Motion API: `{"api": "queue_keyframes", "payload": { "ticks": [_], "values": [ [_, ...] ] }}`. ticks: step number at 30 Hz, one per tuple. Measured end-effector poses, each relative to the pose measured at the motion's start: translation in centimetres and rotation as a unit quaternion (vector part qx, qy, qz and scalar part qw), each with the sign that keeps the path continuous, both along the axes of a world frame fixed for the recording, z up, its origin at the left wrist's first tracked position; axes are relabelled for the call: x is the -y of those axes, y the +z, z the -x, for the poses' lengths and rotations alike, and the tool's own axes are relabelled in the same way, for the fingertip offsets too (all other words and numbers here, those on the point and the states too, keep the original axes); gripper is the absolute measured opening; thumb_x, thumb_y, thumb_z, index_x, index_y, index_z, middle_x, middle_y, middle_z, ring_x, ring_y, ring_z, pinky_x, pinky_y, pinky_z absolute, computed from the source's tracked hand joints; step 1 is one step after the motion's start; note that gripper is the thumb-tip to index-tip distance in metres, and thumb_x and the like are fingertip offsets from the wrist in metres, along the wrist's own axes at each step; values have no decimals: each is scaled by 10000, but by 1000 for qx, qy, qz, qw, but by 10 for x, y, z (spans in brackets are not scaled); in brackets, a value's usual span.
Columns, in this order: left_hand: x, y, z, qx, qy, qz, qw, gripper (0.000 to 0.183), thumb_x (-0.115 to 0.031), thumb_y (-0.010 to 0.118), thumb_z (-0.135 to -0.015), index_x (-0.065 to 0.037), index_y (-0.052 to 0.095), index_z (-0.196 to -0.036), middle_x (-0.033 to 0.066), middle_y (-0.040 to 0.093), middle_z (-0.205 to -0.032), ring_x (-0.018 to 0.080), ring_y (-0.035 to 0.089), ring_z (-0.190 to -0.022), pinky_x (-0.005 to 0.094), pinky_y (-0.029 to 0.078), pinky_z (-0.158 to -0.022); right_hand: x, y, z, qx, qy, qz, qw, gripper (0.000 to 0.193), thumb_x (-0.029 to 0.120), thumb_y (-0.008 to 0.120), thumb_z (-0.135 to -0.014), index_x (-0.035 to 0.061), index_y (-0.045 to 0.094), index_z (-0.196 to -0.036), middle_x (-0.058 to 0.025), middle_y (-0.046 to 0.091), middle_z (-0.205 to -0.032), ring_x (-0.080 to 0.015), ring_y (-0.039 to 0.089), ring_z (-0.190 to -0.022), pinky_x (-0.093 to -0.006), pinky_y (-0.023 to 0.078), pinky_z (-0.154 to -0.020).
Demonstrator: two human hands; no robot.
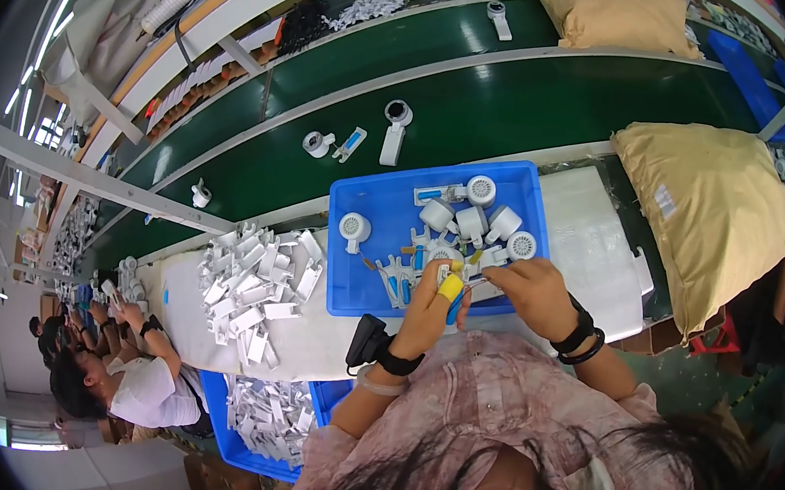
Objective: The person assembles small fans by picking up a motor and a white plastic housing, fitting them together, and placing the unit onto a green conveyor belt.
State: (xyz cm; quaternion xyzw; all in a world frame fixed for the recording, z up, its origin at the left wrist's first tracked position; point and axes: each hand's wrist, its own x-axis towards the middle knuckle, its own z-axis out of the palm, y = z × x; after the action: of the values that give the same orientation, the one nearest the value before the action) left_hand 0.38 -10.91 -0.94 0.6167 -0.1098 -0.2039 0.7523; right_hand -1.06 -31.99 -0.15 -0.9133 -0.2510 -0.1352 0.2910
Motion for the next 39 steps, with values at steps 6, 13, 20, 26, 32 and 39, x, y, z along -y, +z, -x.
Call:
{"api": "queue_keyframes", "payload": {
  "ticks": [6, 13, 20, 26, 32, 39],
  "values": [
    [12, 0, 6, -42, 36, 20, 998, 251, -212, 383, -1023, -30, 436, -1188, 102, 587, -816, 141, 555, -563, 264, 472, -501, -5, 0, 0, 109, -82, -111, 984, 185, 72, 697, -778, 61, 654, -958, -64, 632, -735, -253, 592, -677, -346, 449, -655],
    [17, -8, 4, -73, 52, 22, 996, 207, -112, 452, -967, -11, 461, -1147, 108, 594, -819, 146, 560, -552, 262, 459, -429, -11, -4, 10, 14, -84, -255, 963, 177, -21, 708, -755, 24, 652, -917, -101, 642, -793, -256, 604, -735, -332, 470, -663],
    [19, -5, 6, -69, 54, 38, 995, 253, -15, 497, -878, 5, 454, -1126, 103, 591, -821, 138, 555, -557, 261, 466, -445, -9, -8, 11, 61, -20, -254, 965, 164, -54, 692, -755, 17, 641, -894, -104, 642, -851, -257, 621, -774, -325, 487, -677],
    [23, 7, 10, -49, 48, -3, 998, 305, 34, 500, -830, 7, 456, -1131, 81, 591, -821, 118, 560, -581, 245, 475, -483, -15, -10, 13, 51, -20, -273, 961, 184, -69, 693, -740, 20, 642, -892, -108, 652, -890, -274, 622, -783, -341, 491, -703],
    [25, 10, 15, -9, 53, -63, 997, 360, 31, 528, -790, 3, 480, -1145, 62, 593, -831, 90, 558, -609, 235, 465, -500, -13, -7, 11, 84, 0, -240, 967, 215, -40, 722, -696, 42, 652, -882, -97, 659, -899, -272, 614, -791, -343, 477, -712],
    [24, 5, 16, 46, 32, -117, 992, 376, -11, 557, -802, 12, 479, -1169, 108, 615, -885, 137, 584, -731, 271, 469, -617, -14, -7, 11, 104, -8, -247, 963, 229, -41, 735, -668, 49, 661, -865, -80, 638, -865, -263, 577, -763, -344, 463, -687]
  ]
}}
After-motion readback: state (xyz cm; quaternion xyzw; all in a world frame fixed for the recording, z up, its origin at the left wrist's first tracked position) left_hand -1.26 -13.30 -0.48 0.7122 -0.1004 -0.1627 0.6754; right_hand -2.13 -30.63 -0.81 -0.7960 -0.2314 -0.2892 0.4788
